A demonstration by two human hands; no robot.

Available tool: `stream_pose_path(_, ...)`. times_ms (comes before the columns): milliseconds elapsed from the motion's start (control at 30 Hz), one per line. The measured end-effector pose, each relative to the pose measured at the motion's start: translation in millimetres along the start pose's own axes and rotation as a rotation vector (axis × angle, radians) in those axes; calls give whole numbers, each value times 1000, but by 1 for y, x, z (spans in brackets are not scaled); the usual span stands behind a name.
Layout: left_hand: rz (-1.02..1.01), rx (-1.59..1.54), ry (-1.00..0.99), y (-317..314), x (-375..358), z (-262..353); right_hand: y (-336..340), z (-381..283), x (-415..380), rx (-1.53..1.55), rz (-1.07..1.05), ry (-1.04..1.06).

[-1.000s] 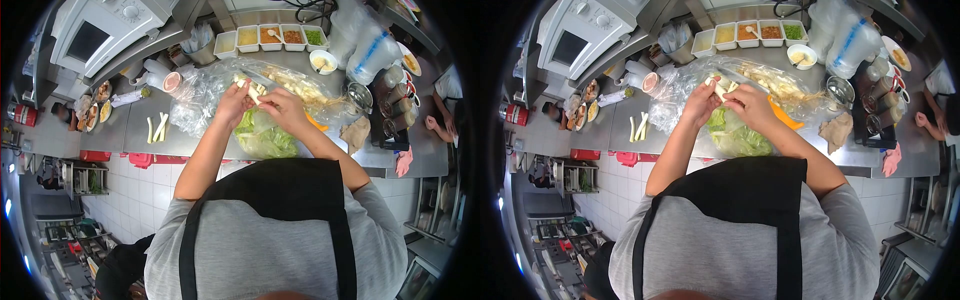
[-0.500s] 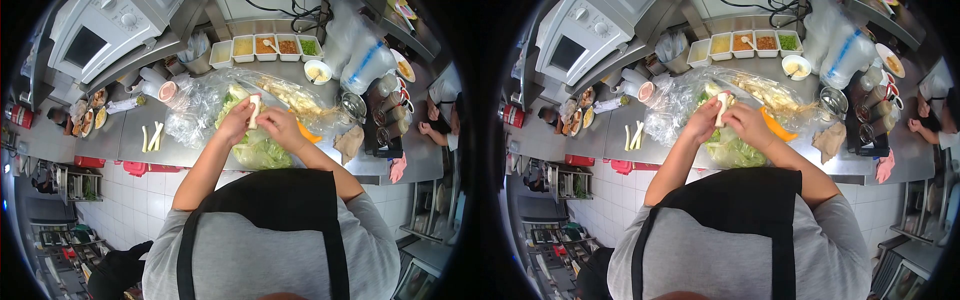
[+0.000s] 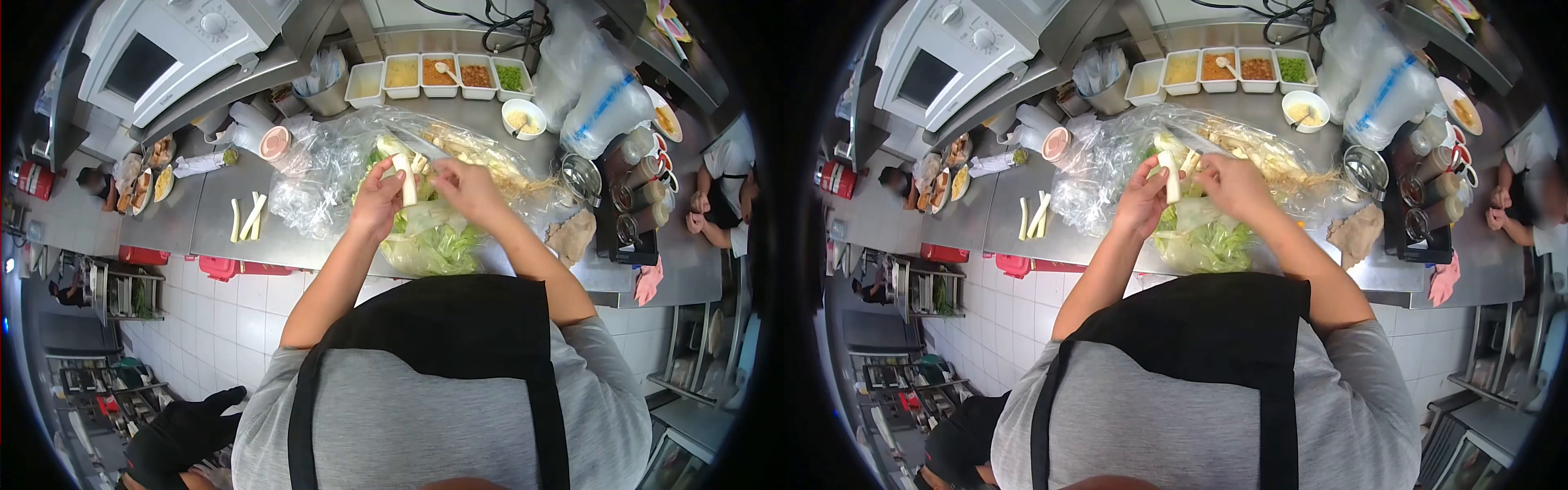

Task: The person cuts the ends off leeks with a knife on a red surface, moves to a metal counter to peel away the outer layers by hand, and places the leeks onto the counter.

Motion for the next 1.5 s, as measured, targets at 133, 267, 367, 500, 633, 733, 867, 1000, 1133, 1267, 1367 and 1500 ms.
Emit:
stream_pose_path(133,34,56,-111,0,-1,1,-28,-9,-19,188,-35,-66)
stream_pose_path(267,76,6,-163,-13,-13,3,-29,-3,-22,254,167,-6)
stream_pose_path(367,82,-14,-202,-15,-14,0,-31,4,-22,296,194,-5)
stream_pose_path(500,114,94,-340,-9,-11,4,-37,9,-23,480,25,-136)
stream_pose_path(633,84,269,-482,-11,-14,13,-37,10,-25,523,-5,-148)
stream_pose_path(733,59,331,-500,-16,-16,13,-36,16,-24,499,-2,-155)
stream_pose_path(867,31,455,-501,-21,-16,11,-35,17,-28,451,-32,-181)
stream_pose_path(1000,8,523,-482,-19,-15,4,-38,22,-30,447,4,-187)
stream_pose_path(1133,3,413,-432,-15,-11,-5,-39,23,-32,450,19,-218)
stream_pose_path(1267,7,378,-364,-11,-10,-12,-45,30,-30,426,13,-229)
stream_pose_path(1367,49,225,-294,-5,-7,-15,-56,47,-25,611,-60,-320)
stream_pose_path(1500,127,24,-193,15,1,-19,-53,36,-33,774,-11,-239)
Point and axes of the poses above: each hand's wrist, its own x-axis towards the middle knuckle, its own y-axis out of the back of the hand, z = x × y, the point moved 7 cm from there along x, towards the middle knuckle, and after that the axes turned 5 degrees about z, right-handed, at the moved point
